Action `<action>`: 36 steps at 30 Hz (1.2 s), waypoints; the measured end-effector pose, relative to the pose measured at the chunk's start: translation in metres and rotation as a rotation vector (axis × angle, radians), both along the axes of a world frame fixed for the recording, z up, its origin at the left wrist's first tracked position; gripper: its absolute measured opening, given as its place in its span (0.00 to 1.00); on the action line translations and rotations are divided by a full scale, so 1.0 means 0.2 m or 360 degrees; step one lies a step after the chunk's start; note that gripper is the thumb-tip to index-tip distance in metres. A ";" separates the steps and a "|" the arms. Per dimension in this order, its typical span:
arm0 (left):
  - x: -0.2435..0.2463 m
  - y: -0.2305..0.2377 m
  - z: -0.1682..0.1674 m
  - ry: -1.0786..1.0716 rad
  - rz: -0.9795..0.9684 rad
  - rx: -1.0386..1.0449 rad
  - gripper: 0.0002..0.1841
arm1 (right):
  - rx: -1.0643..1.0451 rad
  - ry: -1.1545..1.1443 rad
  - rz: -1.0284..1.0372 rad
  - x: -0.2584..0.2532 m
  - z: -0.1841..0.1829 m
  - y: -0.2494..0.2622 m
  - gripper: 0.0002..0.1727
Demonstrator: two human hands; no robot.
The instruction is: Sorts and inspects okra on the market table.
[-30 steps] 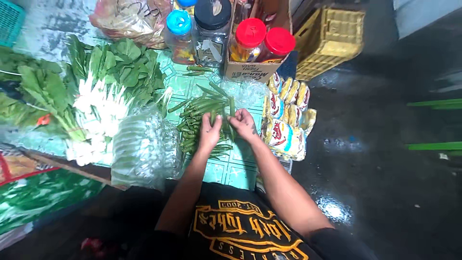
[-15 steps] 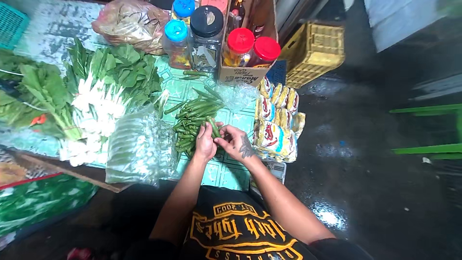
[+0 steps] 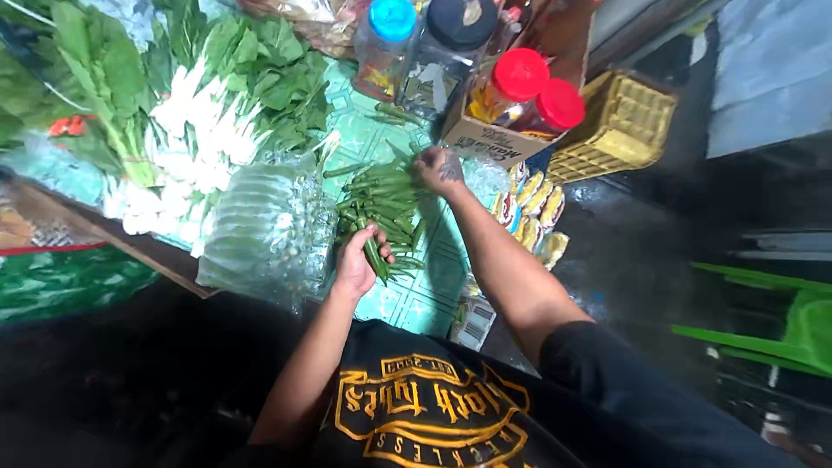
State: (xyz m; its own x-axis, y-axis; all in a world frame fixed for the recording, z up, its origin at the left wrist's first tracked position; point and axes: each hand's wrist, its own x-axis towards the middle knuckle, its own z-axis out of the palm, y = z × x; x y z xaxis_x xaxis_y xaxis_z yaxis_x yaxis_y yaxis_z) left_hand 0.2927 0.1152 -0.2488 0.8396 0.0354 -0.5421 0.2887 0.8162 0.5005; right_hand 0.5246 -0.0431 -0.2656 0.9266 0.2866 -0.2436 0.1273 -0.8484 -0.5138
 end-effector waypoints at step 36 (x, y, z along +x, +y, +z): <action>-0.27 -0.02 -0.11 -0.0479 -0.0157 0.0250 0.15 | 0.0741 -0.0574 0.0075 -1.04 0.13 0.00 0.15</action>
